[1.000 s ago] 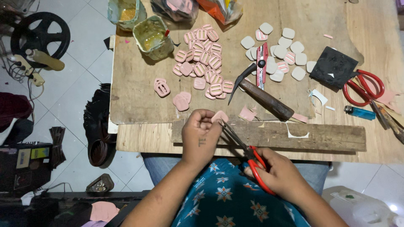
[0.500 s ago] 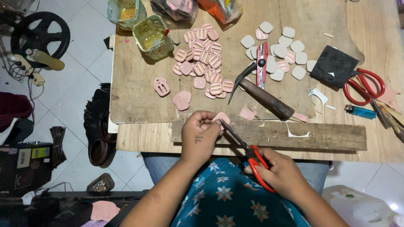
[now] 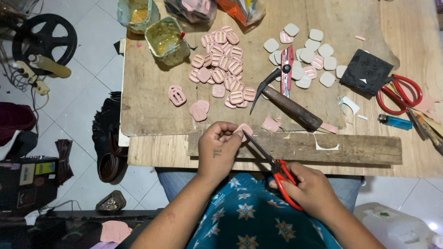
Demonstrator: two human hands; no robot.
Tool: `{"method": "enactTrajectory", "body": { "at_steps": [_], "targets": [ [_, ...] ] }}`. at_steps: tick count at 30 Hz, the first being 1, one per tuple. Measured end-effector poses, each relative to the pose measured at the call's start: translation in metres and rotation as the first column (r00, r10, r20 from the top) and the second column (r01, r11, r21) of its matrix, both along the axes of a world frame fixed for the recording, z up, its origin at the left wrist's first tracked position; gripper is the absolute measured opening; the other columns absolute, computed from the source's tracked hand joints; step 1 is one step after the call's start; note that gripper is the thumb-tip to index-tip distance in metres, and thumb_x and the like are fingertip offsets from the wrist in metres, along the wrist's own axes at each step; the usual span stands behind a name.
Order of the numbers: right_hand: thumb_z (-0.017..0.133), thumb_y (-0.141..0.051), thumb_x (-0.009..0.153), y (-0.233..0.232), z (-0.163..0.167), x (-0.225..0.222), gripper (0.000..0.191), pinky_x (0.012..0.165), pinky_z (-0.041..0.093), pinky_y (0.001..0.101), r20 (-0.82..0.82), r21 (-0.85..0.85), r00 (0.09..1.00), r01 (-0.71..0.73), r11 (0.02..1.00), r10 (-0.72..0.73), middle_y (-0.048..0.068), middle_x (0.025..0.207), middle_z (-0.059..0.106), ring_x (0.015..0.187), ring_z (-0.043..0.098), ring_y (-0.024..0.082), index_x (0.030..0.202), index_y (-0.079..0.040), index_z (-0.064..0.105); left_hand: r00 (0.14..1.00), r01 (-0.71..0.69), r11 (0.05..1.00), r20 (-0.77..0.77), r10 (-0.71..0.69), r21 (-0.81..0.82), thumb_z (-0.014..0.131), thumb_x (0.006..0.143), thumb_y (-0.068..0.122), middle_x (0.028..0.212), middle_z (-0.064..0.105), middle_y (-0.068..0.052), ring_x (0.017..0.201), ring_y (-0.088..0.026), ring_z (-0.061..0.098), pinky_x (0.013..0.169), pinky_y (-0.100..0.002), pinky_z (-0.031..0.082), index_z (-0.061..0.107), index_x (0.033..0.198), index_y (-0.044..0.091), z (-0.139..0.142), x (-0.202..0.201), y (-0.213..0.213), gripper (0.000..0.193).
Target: The person sits at a workbench trimming the edges of small pink foam shoe components one at a time with red-handled scissors, placing each finished piece on a growing pile and picking up the next untrimmed piece. Early in the clip the person also uses a hammer on a piece before resuming trimming.
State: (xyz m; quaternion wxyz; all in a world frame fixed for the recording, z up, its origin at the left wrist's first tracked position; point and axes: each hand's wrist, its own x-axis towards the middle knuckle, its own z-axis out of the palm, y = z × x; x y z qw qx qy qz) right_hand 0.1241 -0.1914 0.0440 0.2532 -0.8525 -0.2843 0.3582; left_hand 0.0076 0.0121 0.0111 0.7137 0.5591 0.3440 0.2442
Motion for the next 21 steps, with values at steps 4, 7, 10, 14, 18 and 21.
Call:
{"method": "enactTrajectory", "body": {
  "at_steps": [4, 7, 10, 14, 18, 21],
  "targets": [
    [0.087, -0.044, 0.074, -0.002, -0.001, 0.004, 0.045, 0.056, 0.049, 0.0341, -0.043, -0.023, 0.999, -0.028, 0.999, 0.027, 0.011, 0.064, 0.068, 0.056, 0.062, 0.019, 0.092, -0.007, 0.07, 0.999, -0.037, 0.999, -0.022, 0.037, 0.0, 0.068, 0.094, 0.004, 0.089, 0.075, -0.009, 0.076, -0.009, 0.069, 0.065, -0.022, 0.054, 0.068, 0.103, -0.005, 0.0, 0.001, 0.001, 0.014],
    [0.085, -0.039, 0.076, -0.007, -0.009, 0.009, 0.045, 0.059, 0.047, 0.0303, -0.227, 0.006, 0.974, -0.024, 1.0, 0.024, 0.006, 0.072, 0.066, 0.063, 0.058, 0.014, 0.104, -0.007, 0.069, 0.997, -0.071, 0.996, 0.028, 0.073, -0.054, 0.066, 0.094, 0.004, 0.092, 0.076, -0.01, 0.078, -0.01, 0.069, 0.069, -0.022, 0.056, 0.069, 0.107, -0.006, -0.002, 0.003, 0.005, 0.017],
    [0.08, -0.03, 0.08, -0.011, -0.019, 0.012, 0.041, 0.063, 0.044, 0.0272, -0.471, 0.098, 0.882, 0.053, 0.994, 0.0, 0.002, 0.08, 0.063, 0.071, 0.052, 0.01, 0.109, -0.004, 0.07, 0.996, -0.045, 0.995, 0.067, 0.051, -0.089, 0.063, 0.095, 0.004, 0.099, 0.076, -0.009, 0.084, -0.01, 0.072, 0.074, -0.023, 0.058, 0.068, 0.111, -0.005, -0.003, 0.001, 0.007, 0.019],
    [0.078, -0.029, 0.082, -0.013, -0.028, 0.014, 0.041, 0.066, 0.044, 0.0254, -0.515, 0.059, 0.857, 0.029, 0.998, 0.006, 0.001, 0.082, 0.063, 0.074, 0.052, 0.01, 0.113, -0.003, 0.07, 0.992, -0.039, 0.995, 0.112, 0.049, -0.093, 0.065, 0.095, 0.001, 0.098, 0.072, -0.01, 0.083, -0.011, 0.069, 0.074, -0.024, 0.057, 0.064, 0.111, -0.006, -0.006, 0.001, 0.007, 0.018],
    [0.077, -0.028, 0.083, -0.013, -0.03, 0.015, 0.044, 0.069, 0.045, 0.0243, -0.555, 0.105, 0.832, 0.051, 0.993, 0.016, 0.0, 0.086, 0.064, 0.076, 0.053, 0.009, 0.119, -0.003, 0.069, 0.991, -0.05, 0.996, 0.117, 0.058, -0.069, 0.065, 0.094, 0.0, 0.095, 0.071, -0.008, 0.084, -0.011, 0.069, 0.075, -0.023, 0.056, 0.064, 0.109, -0.005, -0.009, 0.002, 0.005, 0.015],
    [0.076, -0.028, 0.082, -0.014, -0.033, 0.016, 0.045, 0.066, 0.043, 0.025, -0.532, 0.052, 0.847, 0.018, 0.998, 0.012, 0.0, 0.087, 0.066, 0.073, 0.051, 0.009, 0.12, -0.005, 0.07, 0.996, -0.023, 0.998, 0.09, 0.029, -0.066, 0.065, 0.094, 0.0, 0.096, 0.072, -0.009, 0.084, -0.011, 0.07, 0.075, -0.023, 0.057, 0.064, 0.108, -0.006, -0.01, 0.001, 0.005, 0.016]
  ]
}}
